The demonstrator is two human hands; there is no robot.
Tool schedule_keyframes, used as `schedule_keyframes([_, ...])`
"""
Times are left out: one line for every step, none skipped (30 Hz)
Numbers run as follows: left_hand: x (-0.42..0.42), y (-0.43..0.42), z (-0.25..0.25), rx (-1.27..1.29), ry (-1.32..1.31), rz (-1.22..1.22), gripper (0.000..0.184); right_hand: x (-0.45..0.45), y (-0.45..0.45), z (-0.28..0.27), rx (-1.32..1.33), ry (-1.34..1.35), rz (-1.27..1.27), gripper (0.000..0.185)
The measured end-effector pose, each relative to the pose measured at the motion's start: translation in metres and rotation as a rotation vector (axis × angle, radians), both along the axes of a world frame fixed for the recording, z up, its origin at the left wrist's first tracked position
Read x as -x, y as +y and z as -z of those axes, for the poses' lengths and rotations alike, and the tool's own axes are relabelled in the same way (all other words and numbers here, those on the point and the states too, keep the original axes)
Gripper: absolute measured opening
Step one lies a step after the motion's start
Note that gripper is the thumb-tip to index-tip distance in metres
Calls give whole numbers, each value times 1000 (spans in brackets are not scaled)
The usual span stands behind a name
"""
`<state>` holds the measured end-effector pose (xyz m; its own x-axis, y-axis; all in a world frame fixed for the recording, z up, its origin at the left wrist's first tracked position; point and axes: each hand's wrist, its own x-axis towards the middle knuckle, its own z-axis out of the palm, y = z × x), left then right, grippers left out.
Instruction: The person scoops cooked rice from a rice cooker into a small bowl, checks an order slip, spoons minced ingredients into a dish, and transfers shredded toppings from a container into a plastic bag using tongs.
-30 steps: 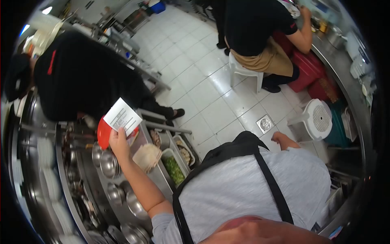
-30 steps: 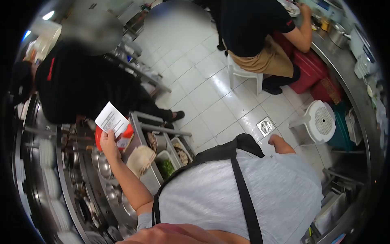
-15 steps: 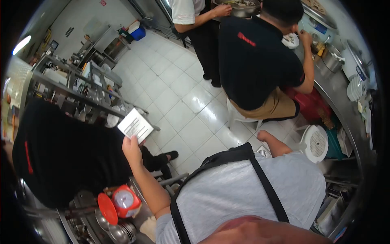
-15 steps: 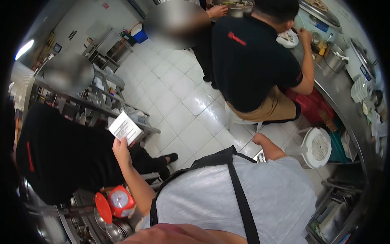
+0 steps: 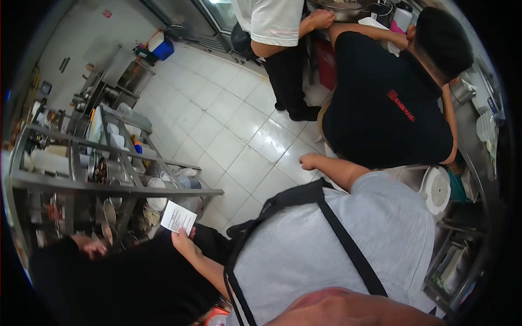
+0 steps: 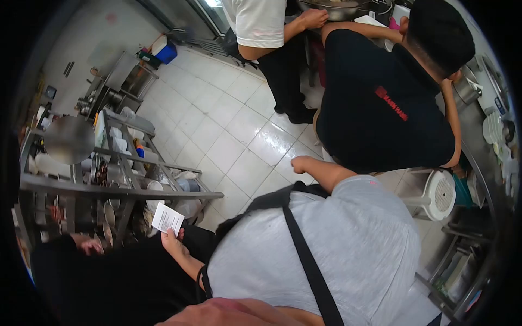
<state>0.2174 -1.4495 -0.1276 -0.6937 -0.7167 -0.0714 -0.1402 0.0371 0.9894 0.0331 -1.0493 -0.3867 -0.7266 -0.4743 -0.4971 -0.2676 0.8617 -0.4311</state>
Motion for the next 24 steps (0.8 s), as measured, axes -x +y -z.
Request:
schedule_keyframes([18, -14, 5, -32, 27, 28, 21, 9, 0, 7, -99, -69, -38, 28])
schedule_keyframes([35, -31, 11, -47, 11, 64, 21, 21, 3, 12, -197, -131, -76, 26])
schedule_keyframes([52, -50, 19, -62, 4, 97, 21, 28, 7, 13, -221, -128, -36, 26])
schedule_keyframes([71, -60, 18, -77, -3, 128, 21, 34, 13, 13, -245, -123, 2, 25])
schedule_keyframes([93, -71, 18, -57, 11, 152, 21, 44, 19, 13, -275, -150, 116, 26])
schedule_keyframes([114, -74, 10, -36, 17, 168, 21, 49, 23, 12, -303, -185, 220, 27])
schedule_keyframes([133, -77, 1, -12, 16, 172, 21, 56, 26, 17, -313, -196, 327, 26])
schedule_keyframes([155, -80, -8, -19, 33, 195, 21, 66, 30, 24, -323, -206, 418, 26])
schedule_keyframes([175, -91, -7, -8, 32, 189, 22, 83, 32, 48, -368, -179, 275, 24])
schedule_keyframes([197, -97, -12, 24, 29, 199, 22, 103, 28, 52, -380, -315, 281, 21])
schedule_keyframes([219, -105, -11, 7, 50, 191, 23, 122, 38, 104, -245, -215, 132, 22])
schedule_keyframes([241, -111, -15, 2, 82, 200, 23, 141, 11, 38, -176, -313, 223, 26])
schedule_keyframes([263, -114, -18, -7, 119, 208, 24, 162, -13, 34, -113, -318, 289, 27])
schedule_keyframes([286, -118, -20, -24, 161, 191, 24, 183, -29, 31, -60, -323, 353, 27])
schedule_keyframes([305, -122, -20, -47, 197, 172, 24, 210, -39, 28, -17, -334, 418, 28])
schedule_keyframes([322, -128, -23, -60, 197, 183, 24, 244, -56, 29, 62, -345, 347, 27])
schedule_keyframes([339, -134, -27, -69, 204, 199, 24, 284, -77, 31, 145, -357, 280, 26])
schedule_keyframes([351, -141, -29, -87, 197, 174, 23, 318, -105, 18, 184, -254, 132, 24])
schedule_keyframes([362, -146, -32, -99, 192, 159, 23, 346, -139, 0, 243, -322, 207, 26])
schedule_keyframes([377, -153, -35, -111, 185, 145, 23, 378, -180, -25, 298, -394, 285, 27])
schedule_keyframes([392, -160, -36, -112, 173, 119, 23, 408, -219, -65, 335, -495, 272, 34])
schedule_keyframes([407, -166, -37, -105, 165, 99, 23, 432, -258, -102, 363, -533, 209, 40])
schedule_keyframes([422, -173, -37, -96, 158, 81, 22, 454, -297, -130, 406, -556, 105, 41])
schedule_keyframes([435, -177, -36, -128, 166, 48, 22, 470, -335, -159, 469, -586, -30, 42])
